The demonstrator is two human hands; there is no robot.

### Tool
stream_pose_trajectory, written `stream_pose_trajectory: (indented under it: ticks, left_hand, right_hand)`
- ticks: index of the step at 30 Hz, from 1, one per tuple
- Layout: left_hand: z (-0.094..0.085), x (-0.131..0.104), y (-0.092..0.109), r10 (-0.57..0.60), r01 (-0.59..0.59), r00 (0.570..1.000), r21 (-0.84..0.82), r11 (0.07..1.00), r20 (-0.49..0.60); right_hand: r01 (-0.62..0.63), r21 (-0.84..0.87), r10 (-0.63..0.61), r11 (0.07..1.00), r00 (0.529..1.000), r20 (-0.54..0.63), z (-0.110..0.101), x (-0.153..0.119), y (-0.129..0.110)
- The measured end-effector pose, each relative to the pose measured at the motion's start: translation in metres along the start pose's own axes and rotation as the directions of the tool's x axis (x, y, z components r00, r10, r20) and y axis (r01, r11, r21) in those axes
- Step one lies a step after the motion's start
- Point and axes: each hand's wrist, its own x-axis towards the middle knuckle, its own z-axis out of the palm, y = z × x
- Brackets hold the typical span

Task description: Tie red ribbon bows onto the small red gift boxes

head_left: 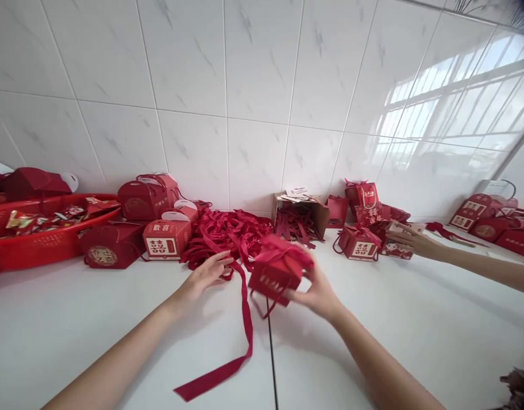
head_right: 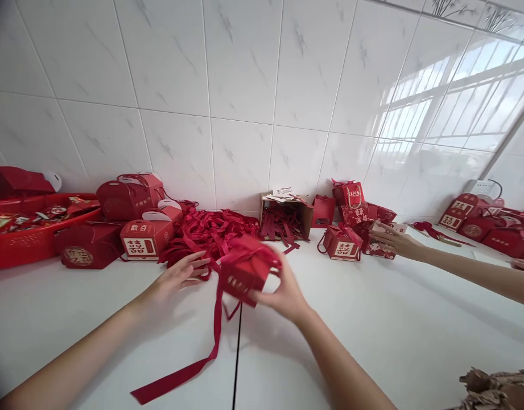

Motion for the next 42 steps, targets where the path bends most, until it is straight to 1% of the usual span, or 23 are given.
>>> stream_pose_trajectory:
  ticks: [2, 3, 5, 7, 9, 10, 11, 12, 15, 17, 20, 22, 23, 24, 25, 26, 27, 29, 31, 34, 37, 39, 42]
  left_hand:
    - [0.000, 0.000, -0.005, -0.041, 0.041, 0.999, 0.105, 0.994, -0.005]
    - [0.002, 0.000, -0.008, -0.059, 0.059, 0.998, 0.160, 0.985, -0.005]
    - [0.007, -0.001, -0.014, -0.061, 0.058, 0.998, 0.269, 0.961, 0.004]
    - [0.010, -0.003, -0.021, -0.019, 0.007, 0.999, 0.388, 0.922, 0.027]
    - [0.010, -0.006, -0.028, 0.033, -0.050, 0.999, 0.521, 0.852, 0.042]
    - [0.010, -0.007, -0.031, 0.053, -0.066, 0.998, 0.584, 0.809, 0.039]
    - [0.009, -0.007, -0.034, 0.071, -0.074, 0.997, 0.635, 0.769, 0.031]
    - [0.008, -0.008, -0.036, 0.087, -0.075, 0.996, 0.670, 0.739, 0.015]
    - [0.006, -0.006, -0.041, 0.134, -0.022, 0.984, 0.676, 0.737, -0.115]
    - [0.005, -0.004, -0.042, 0.151, 0.040, 0.958, 0.633, 0.773, -0.245]
    - [0.001, -0.002, -0.043, 0.147, 0.111, 0.915, 0.583, 0.805, -0.376]
    - [-0.002, -0.002, -0.042, 0.132, 0.135, 0.905, 0.568, 0.812, -0.404]
    - [-0.003, -0.003, -0.040, 0.126, 0.138, 0.905, 0.562, 0.815, -0.406]
    - [-0.002, -0.003, -0.039, 0.122, 0.134, 0.909, 0.556, 0.820, -0.399]
    - [-0.001, -0.004, -0.036, 0.120, 0.123, 0.915, 0.551, 0.826, -0.385]
    - [0.002, -0.005, -0.034, 0.121, 0.110, 0.921, 0.546, 0.831, -0.371]
    - [0.005, -0.007, -0.031, 0.128, 0.090, 0.927, 0.539, 0.837, -0.353]
    - [0.015, -0.010, -0.025, 0.171, 0.014, 0.937, 0.523, 0.852, -0.305]
    - [0.025, -0.015, -0.021, 0.248, -0.095, 0.941, 0.520, 0.849, -0.232]
    - [0.035, -0.021, -0.018, 0.313, -0.199, 0.943, 0.568, 0.799, -0.110]
    - [0.036, -0.024, -0.015, 0.304, -0.228, 0.952, 0.586, 0.778, -0.033]
    - [0.034, -0.023, -0.013, 0.311, -0.241, 0.950, 0.567, 0.788, -0.028]
    - [0.029, -0.020, -0.012, 0.301, -0.203, 0.949, 0.553, 0.808, -0.092]
  right_hand:
    - [-0.014, -0.099, -0.011, 0.995, 0.969, -0.247, -0.034, 0.010, 0.003]
    - [-0.051, -0.191, -0.027, 0.980, 0.922, -0.386, -0.051, 0.014, 0.006]
    - [-0.233, -0.379, -0.062, 0.896, 0.779, -0.625, -0.083, 0.016, 0.016]
    - [-0.479, -0.415, -0.009, 0.773, 0.646, -0.763, -0.106, 0.012, 0.028]
    - [-0.706, -0.334, 0.105, 0.625, 0.500, -0.860, -0.119, 0.005, 0.039]
    - [-0.765, -0.318, 0.111, 0.560, 0.450, -0.886, -0.120, 0.002, 0.042]
    - [-0.785, -0.341, 0.066, 0.518, 0.434, -0.899, -0.119, -0.001, 0.043]
    - [-0.766, -0.402, -0.019, 0.501, 0.455, -0.890, -0.114, -0.002, 0.042]
    - [-0.548, -0.662, -0.300, 0.511, 0.609, -0.735, -0.083, 0.002, 0.030]
    - [-0.384, -0.766, -0.370, 0.517, 0.706, -0.604, -0.053, 0.007, 0.019]
    - [-0.063, -0.801, -0.319, 0.595, 0.896, -0.308, -0.008, 0.013, 0.005]
    - [0.121, -0.685, -0.180, 0.718, 0.984, -0.015, 0.018, 0.015, 0.000]
    - [0.153, -0.597, -0.083, 0.788, 0.986, 0.144, 0.028, 0.016, -0.001]
    - [0.135, -0.508, 0.019, 0.851, 0.958, 0.287, 0.038, 0.017, -0.002]
    - [0.063, -0.428, 0.122, 0.901, 0.912, 0.392, 0.048, 0.017, -0.002]
    - [-0.068, -0.345, 0.226, 0.936, 0.866, 0.445, 0.056, 0.018, -0.002]
    - [-0.227, -0.251, 0.322, 0.941, 0.828, 0.460, 0.065, 0.019, -0.001]
    - [-0.498, -0.039, 0.466, 0.866, 0.778, 0.422, 0.079, 0.023, 0.000]
    - [-0.618, 0.138, 0.533, 0.774, 0.753, 0.385, 0.089, 0.031, 0.002]
    - [-0.643, 0.278, 0.530, 0.713, 0.755, 0.386, 0.091, 0.048, 0.002]
    - [-0.632, 0.397, 0.517, 0.665, 0.774, 0.366, 0.076, 0.072, -0.003]
    - [-0.587, 0.463, 0.492, 0.664, 0.810, 0.320, 0.060, 0.088, -0.008]
    - [-0.416, 0.536, 0.377, 0.735, 0.907, 0.187, 0.030, 0.105, -0.019]
